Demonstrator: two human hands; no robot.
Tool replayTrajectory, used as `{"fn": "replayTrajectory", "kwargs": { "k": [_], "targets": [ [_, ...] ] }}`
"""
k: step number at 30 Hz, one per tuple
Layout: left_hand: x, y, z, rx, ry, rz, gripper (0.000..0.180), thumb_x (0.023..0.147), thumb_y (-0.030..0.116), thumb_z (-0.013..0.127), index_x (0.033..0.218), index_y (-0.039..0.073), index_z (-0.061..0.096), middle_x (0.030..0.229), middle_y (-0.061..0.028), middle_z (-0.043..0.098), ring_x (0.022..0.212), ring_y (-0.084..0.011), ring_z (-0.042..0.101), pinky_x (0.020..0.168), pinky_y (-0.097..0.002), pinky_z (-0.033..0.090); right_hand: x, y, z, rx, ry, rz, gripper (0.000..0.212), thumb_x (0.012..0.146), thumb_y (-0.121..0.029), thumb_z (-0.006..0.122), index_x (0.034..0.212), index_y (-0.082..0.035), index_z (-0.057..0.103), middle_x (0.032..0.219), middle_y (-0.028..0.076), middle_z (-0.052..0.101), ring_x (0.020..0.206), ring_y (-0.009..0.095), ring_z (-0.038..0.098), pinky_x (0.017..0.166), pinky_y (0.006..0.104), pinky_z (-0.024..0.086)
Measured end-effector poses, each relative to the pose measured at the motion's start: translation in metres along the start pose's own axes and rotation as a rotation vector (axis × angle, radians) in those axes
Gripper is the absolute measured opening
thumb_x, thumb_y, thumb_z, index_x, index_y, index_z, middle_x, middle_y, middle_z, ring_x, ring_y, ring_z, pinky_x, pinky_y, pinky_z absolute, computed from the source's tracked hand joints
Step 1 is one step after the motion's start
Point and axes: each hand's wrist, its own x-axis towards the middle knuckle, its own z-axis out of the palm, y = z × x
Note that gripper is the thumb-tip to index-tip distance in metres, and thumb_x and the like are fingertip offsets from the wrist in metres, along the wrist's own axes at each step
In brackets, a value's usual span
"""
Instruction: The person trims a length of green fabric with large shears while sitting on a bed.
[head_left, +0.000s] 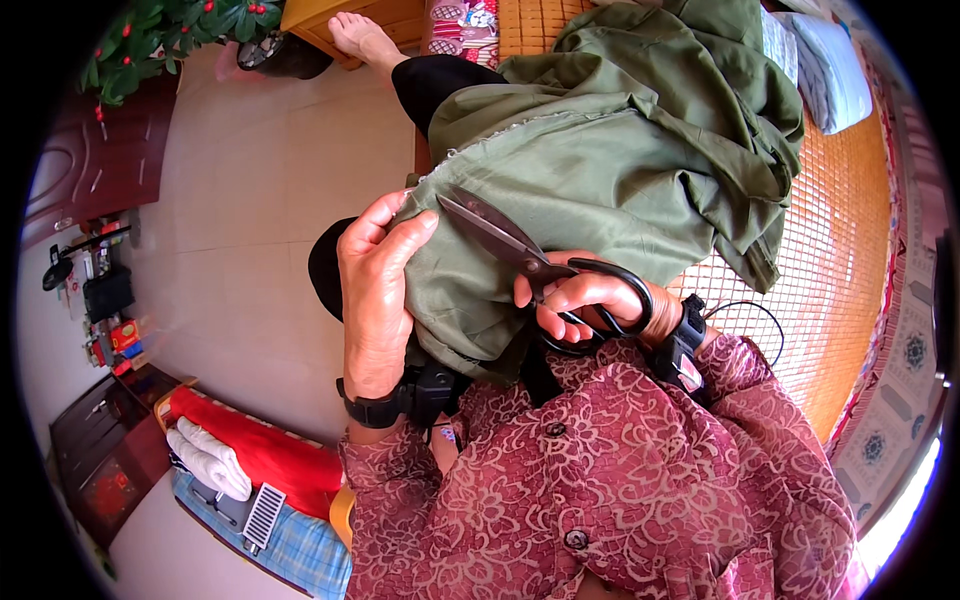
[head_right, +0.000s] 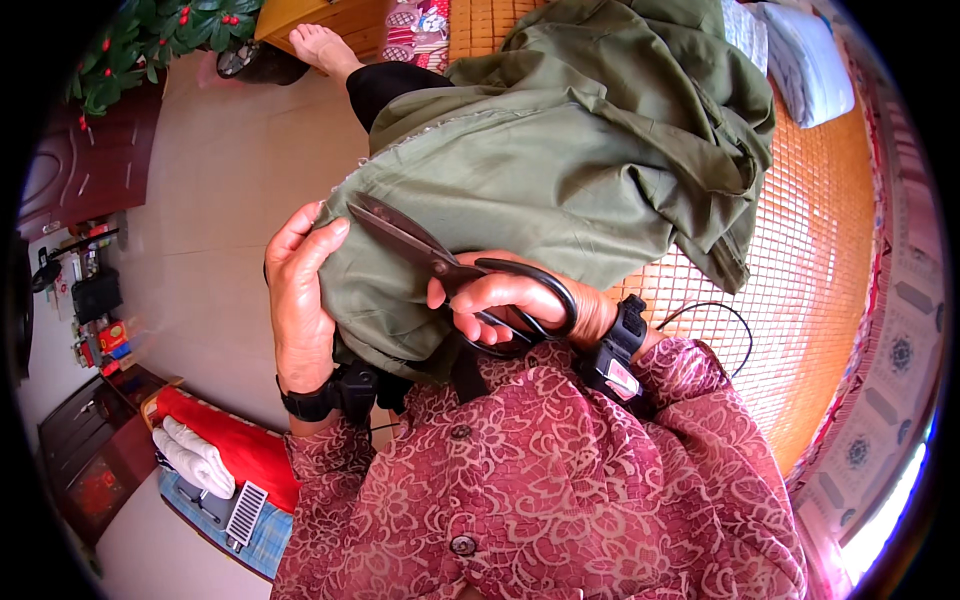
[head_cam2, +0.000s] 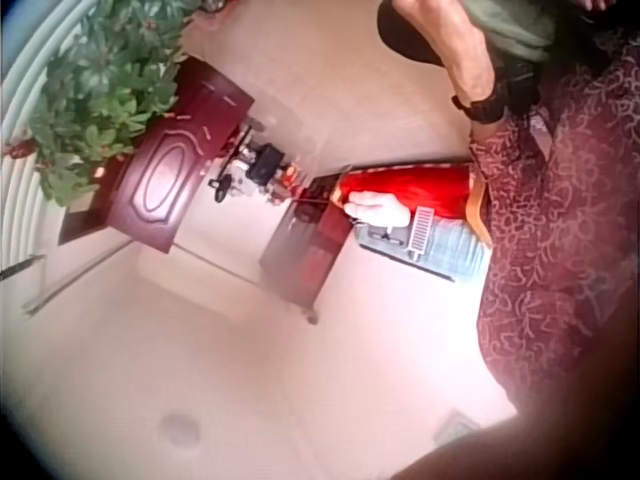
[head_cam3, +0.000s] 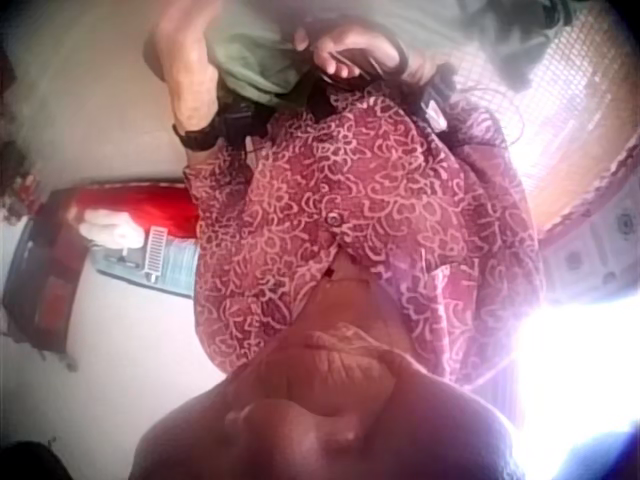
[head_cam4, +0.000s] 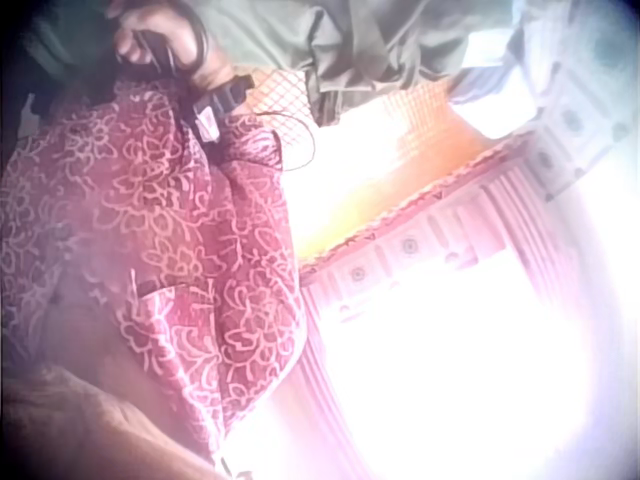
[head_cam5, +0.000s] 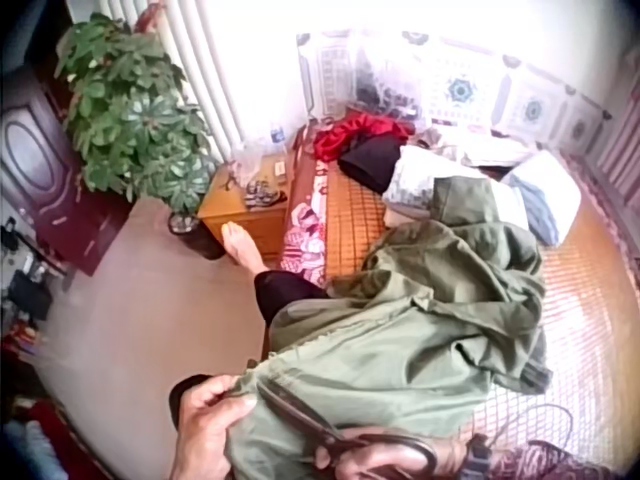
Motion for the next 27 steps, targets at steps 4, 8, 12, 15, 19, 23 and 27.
{"fn": "replayTrajectory", "kwargs": {
  "k": [4, 8, 12, 15, 19, 23, 27],
  "targets": [
    [-0.0026, 0.0048, 0.0004, 0.005, -0.005, 0.007, 0.021, 0.081, 0.004, 0.061, 0.1, -0.004, 0.061, 0.086, -0.0036, 0.065, 0.074, -0.0072, 0.058, 0.072, -0.0213, 0.045, 0.0023, 0.0003, 0.002, 0.001, -0.018, 0.002, 0.037, 0.079, -0.027, 0.054, 0.105, -0.001, 0.052, 0.067, 0.002, 0.057, 0.058, 0.008, 0.051, 0.051, 0.0194, 0.037],
    [-0.0021, 0.0055, 0.0012, -0.022, -0.013, -0.006, 0.021, 0.081, 0.003, 0.06, 0.101, -0.004, 0.061, 0.087, -0.004, 0.065, 0.075, -0.0076, 0.058, 0.072, -0.0215, 0.046, 0.0031, -0.0017, 0.0025, 0.005, -0.017, 0.011, 0.037, 0.08, -0.027, 0.054, 0.105, 0.0, 0.052, 0.067, 0.002, 0.057, 0.059, 0.008, 0.051, 0.051, 0.0192, 0.037],
    [-0.0026, 0.0053, 0.0025, -0.03, -0.007, -0.009, 0.021, 0.082, 0.004, 0.06, 0.101, -0.004, 0.061, 0.088, -0.0041, 0.065, 0.075, -0.0079, 0.059, 0.072, -0.0216, 0.046, 0.0033, -0.0026, 0.0034, 0.011, -0.032, -0.004, 0.037, 0.079, -0.027, 0.054, 0.105, 0.0, 0.052, 0.067, 0.002, 0.057, 0.059, 0.008, 0.052, 0.051, 0.0192, 0.038],
    [-0.002, 0.0056, 0.0021, -0.051, -0.009, -0.012, 0.02, 0.082, 0.004, 0.061, 0.1, -0.004, 0.061, 0.087, -0.0041, 0.065, 0.075, -0.0078, 0.059, 0.072, -0.0215, 0.046, 0.0048, -0.0032, 0.0025, 0.0, -0.037, -0.005, 0.037, 0.079, -0.026, 0.054, 0.105, 0.0, 0.052, 0.067, 0.002, 0.057, 0.059, 0.008, 0.052, 0.051, 0.0192, 0.038],
    [-0.0013, 0.0045, -0.0003, -0.034, -0.012, -0.02, 0.019, 0.082, 0.004, 0.061, 0.099, -0.004, 0.062, 0.087, -0.0039, 0.065, 0.074, -0.0077, 0.059, 0.071, -0.0214, 0.046, 0.0061, -0.003, 0.0022, -0.012, -0.035, -0.007, 0.037, 0.079, -0.026, 0.054, 0.105, 0.0, 0.052, 0.067, 0.002, 0.057, 0.058, 0.008, 0.052, 0.051, 0.0191, 0.038],
    [-0.0023, 0.0059, 0.0013, -0.029, -0.016, -0.026, 0.018, 0.082, 0.004, 0.061, 0.098, -0.004, 0.062, 0.086, -0.0035, 0.065, 0.074, -0.0074, 0.058, 0.07, -0.0211, 0.045, 0.0062, -0.0036, 0.0011, -0.03, -0.067, -0.032, 0.031, 0.085, -0.024, 0.052, 0.105, -0.001, 0.052, 0.067, 0.002, 0.054, 0.058, 0.008, 0.049, 0.05, 0.0203, 0.036],
    [-0.0033, 0.0054, 0.0022, -0.034, 0.003, -0.021, 0.018, 0.083, 0.006, 0.061, 0.097, -0.003, 0.063, 0.086, -0.0029, 0.065, 0.074, -0.0067, 0.057, 0.07, -0.021, 0.045, 0.0057, -0.0059, 0.0022, -0.036, -0.06, -0.023, 0.031, 0.084, -0.024, 0.053, 0.105, -0.001, 0.053, 0.067, 0.002, 0.054, 0.058, 0.008, 0.049, 0.051, 0.0202, 0.037]
  ]
}}
